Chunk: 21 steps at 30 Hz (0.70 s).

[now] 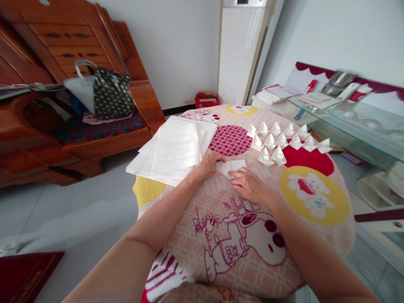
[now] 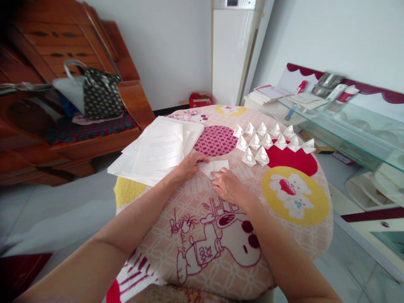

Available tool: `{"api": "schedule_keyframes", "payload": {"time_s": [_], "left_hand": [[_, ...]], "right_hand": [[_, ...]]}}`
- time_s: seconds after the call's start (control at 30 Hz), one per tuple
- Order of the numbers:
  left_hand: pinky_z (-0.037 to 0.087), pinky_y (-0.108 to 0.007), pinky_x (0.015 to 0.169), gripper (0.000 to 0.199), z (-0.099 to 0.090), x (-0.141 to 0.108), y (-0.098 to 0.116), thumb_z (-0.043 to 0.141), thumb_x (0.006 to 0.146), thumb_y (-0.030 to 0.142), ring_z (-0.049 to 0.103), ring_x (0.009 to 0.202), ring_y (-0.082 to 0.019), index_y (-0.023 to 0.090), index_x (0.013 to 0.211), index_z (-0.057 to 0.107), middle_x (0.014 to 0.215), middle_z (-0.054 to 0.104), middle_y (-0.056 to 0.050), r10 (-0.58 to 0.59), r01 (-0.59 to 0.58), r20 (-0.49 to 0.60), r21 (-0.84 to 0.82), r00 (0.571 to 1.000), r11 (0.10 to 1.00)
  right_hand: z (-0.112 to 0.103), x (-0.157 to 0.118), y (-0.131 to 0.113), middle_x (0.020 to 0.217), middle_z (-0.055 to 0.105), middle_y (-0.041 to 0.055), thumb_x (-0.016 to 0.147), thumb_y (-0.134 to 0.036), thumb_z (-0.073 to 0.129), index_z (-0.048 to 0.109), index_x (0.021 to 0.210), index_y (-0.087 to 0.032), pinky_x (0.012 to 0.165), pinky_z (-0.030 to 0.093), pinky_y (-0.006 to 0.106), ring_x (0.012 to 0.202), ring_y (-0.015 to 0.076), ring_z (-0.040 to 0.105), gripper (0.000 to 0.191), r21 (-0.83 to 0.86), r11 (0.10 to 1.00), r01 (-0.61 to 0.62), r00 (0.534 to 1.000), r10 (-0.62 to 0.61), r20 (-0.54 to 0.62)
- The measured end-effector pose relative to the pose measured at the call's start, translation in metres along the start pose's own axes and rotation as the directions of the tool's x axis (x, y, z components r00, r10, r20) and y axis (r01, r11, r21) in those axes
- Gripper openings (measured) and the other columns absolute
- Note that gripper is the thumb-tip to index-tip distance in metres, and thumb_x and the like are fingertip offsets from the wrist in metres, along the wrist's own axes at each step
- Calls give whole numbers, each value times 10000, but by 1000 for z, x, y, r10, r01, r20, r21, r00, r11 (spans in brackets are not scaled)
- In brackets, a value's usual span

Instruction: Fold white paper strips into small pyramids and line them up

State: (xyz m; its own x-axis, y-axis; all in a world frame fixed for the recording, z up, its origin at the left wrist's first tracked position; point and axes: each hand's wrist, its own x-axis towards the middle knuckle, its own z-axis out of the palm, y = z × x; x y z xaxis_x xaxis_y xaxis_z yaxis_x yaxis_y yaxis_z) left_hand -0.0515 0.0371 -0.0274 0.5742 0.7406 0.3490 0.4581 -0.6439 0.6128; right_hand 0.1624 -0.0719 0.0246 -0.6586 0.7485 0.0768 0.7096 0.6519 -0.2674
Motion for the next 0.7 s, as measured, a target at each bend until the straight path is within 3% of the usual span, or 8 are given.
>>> {"api": "schedule_keyframes", "payload": {"time_s": [0.17, 0.37, 0.43, 0.53, 0.7], "left_hand": [[536, -355, 984, 420, -4, 2, 24, 477, 743, -53, 678, 1021, -201, 142, 985, 760, 1046, 759, -96, 15, -3, -134, 90, 991, 996], [542, -250, 793, 233, -1, 1, 44, 627, 783, 32, 685, 785, -153, 152, 882, 801, 853, 771, -43, -117, 113, 67, 61, 991, 992], [534, -241, 775, 257, 0, 1, 43, 624, 766, 16, 684, 779, -151, 145, 891, 808, 853, 774, -43, -143, 139, 94, 54, 985, 989], [527, -236, 763, 310, 0, 2, 41, 597, 744, 0, 679, 788, -149, 149, 911, 812, 858, 775, -36, -139, 136, 116, 34, 983, 990], [520, -250, 757, 303, -1, 1, 41, 592, 734, 9, 658, 768, -151, 141, 897, 810, 830, 761, -38, -128, 123, 114, 48, 985, 991]], "right_hand": [[-1, 0, 0, 1075, 735, 103, 924, -104, 623, 650, 672, -198, 909, 519, 422, 967, 252, 620, 270, -15, 1000, 12, 1000, -12, -10], [5, -1, 4, 1055, 723, 98, 921, -93, 643, 694, 788, -178, 965, 505, 439, 976, 236, 620, 166, 0, 1000, 23, 998, -23, -51], [9, 0, 6, 1081, 711, 100, 923, -112, 651, 717, 929, -180, 976, 505, 450, 1023, 249, 617, 95, 10, 1000, 16, 995, -15, -96], [13, 4, 5, 1135, 678, 124, 931, -136, 653, 715, 1089, -172, 978, 506, 465, 1078, 271, 601, 173, -24, 1000, -13, 992, 10, -125], [16, 14, 3, 1112, 647, 123, 948, -146, 630, 729, 1063, -179, 948, 516, 432, 1063, 260, 598, 155, -53, 997, -56, 989, 49, -139]]}}
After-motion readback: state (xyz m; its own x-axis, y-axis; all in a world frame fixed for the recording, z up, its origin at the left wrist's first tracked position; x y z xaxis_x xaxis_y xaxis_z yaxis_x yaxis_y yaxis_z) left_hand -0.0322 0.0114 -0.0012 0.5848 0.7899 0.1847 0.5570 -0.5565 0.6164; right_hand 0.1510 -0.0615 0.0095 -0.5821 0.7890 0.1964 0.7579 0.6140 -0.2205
